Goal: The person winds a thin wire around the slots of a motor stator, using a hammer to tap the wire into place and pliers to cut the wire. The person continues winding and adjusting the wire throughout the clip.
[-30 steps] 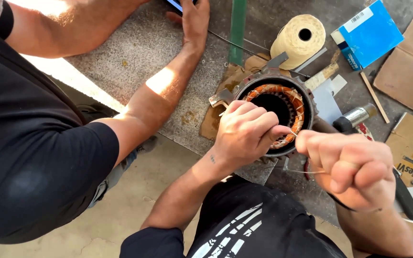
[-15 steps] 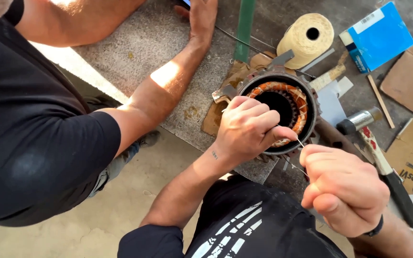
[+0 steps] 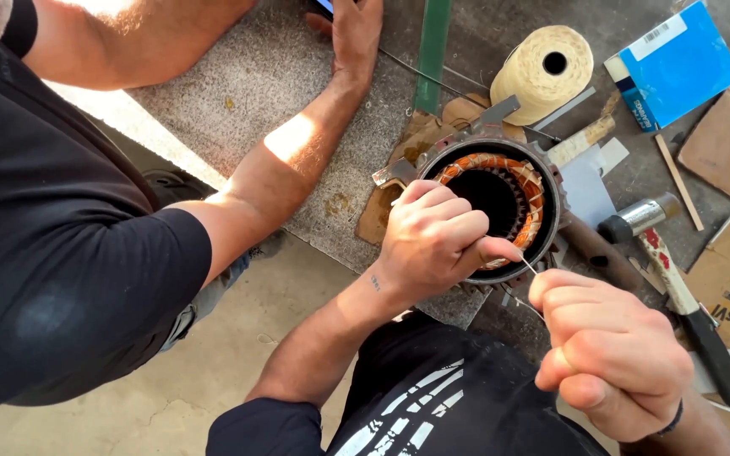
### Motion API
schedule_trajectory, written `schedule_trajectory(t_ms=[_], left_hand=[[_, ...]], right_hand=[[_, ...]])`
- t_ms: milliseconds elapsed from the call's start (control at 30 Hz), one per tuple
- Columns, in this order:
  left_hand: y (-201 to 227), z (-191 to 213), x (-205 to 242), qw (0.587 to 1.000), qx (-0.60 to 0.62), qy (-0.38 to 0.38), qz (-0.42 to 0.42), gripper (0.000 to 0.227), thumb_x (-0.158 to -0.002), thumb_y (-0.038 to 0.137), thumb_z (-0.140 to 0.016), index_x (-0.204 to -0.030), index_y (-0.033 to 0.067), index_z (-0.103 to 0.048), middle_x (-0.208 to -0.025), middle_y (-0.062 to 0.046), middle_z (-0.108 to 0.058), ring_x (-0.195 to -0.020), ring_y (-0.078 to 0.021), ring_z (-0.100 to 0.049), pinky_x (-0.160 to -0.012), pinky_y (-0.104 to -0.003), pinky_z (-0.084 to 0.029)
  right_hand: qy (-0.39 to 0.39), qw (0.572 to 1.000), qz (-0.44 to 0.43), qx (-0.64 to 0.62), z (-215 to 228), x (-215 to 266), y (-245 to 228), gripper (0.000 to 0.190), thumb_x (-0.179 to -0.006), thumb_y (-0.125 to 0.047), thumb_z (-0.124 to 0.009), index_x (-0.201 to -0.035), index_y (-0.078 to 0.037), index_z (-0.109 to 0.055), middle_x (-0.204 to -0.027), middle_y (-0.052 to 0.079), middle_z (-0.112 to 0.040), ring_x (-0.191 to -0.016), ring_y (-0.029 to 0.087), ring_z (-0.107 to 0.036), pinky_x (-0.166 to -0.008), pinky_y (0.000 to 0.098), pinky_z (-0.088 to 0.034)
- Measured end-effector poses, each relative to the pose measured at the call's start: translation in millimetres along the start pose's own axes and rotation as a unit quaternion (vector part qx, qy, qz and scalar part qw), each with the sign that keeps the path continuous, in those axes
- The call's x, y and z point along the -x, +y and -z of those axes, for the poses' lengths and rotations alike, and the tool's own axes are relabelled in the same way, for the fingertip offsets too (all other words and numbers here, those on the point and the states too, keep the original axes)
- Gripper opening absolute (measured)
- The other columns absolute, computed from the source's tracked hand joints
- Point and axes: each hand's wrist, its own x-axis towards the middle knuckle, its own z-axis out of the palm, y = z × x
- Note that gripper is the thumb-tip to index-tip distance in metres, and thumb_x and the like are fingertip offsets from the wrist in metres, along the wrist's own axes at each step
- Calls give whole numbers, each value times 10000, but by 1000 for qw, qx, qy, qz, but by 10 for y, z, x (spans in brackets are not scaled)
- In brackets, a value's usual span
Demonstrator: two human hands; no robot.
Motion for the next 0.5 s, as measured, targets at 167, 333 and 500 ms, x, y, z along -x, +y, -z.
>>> schedule_trajectory(t_ms=[167, 333, 500], left_hand=[[-19, 27, -10, 1000, 15, -19, -19, 520, -1014, 427, -575, -618, 140, -398, -588, 21, -356, -553, -202, -397, -677, -336, -399], [-47, 17, 12, 998, 50, -29, -17, 532, -1052, 325, -553, -596, 122, -370, -555, 20, -361, -537, -208, -364, -702, -340, -408], [-67, 29, 49, 994, 111, -14, 11, 518, -1081, 261, -484, -614, 108, -320, -573, 1, -292, -536, -202, -312, -689, -342, -365]], right_hand=[[26, 997, -11, 75, 102, 372, 74, 480, -1014, -379, -420, -732, -85, -674, -810, 93, -614, -747, 251, -615, -857, 441, -585], [122, 966, -116, 197, 205, 1113, 32, 444, -956, -350, -468, -790, -44, -745, -1250, 252, -634, -1071, 360, -753, -990, 425, -642], [61, 893, -363, 259, 179, 1709, 110, 264, -955, -216, -597, -843, -101, -806, -1162, 64, -741, -1021, 171, -735, -927, 323, -553]])
